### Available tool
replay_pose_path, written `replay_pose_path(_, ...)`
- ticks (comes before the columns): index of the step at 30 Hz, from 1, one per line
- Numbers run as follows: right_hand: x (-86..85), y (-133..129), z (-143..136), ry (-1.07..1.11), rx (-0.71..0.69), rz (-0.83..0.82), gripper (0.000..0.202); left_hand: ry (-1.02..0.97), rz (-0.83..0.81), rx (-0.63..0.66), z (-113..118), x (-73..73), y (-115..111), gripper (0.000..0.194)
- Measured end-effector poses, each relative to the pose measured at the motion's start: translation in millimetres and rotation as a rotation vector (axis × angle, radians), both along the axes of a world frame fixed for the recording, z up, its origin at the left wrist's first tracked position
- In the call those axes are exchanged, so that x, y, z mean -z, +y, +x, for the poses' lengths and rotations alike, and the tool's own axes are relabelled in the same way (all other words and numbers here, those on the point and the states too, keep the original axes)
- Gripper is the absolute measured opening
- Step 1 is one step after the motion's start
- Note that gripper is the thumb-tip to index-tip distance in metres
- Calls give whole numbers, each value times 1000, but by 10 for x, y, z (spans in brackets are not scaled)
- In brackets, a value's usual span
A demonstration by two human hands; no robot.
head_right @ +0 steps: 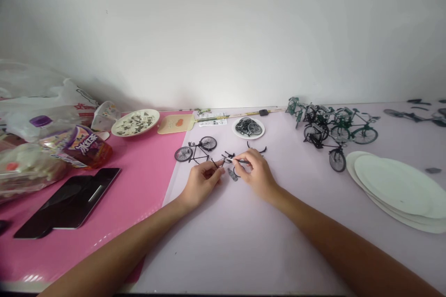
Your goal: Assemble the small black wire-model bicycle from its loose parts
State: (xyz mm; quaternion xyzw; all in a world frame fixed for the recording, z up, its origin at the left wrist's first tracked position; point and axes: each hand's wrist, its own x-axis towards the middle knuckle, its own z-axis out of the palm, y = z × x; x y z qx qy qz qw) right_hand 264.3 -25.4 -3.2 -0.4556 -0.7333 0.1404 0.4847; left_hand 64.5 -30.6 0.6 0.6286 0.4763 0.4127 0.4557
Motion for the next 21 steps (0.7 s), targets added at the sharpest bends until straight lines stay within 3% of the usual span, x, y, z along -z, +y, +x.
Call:
replay_pose_path(14, -8, -8, -7, -22, 0, 25, 12, 30, 27, 5, -3, 9, 3, 31)
replay_pose_path(21, -24, -2, 12, -70, 1, 27, 27, 143, 181, 5, 4, 18, -29, 26)
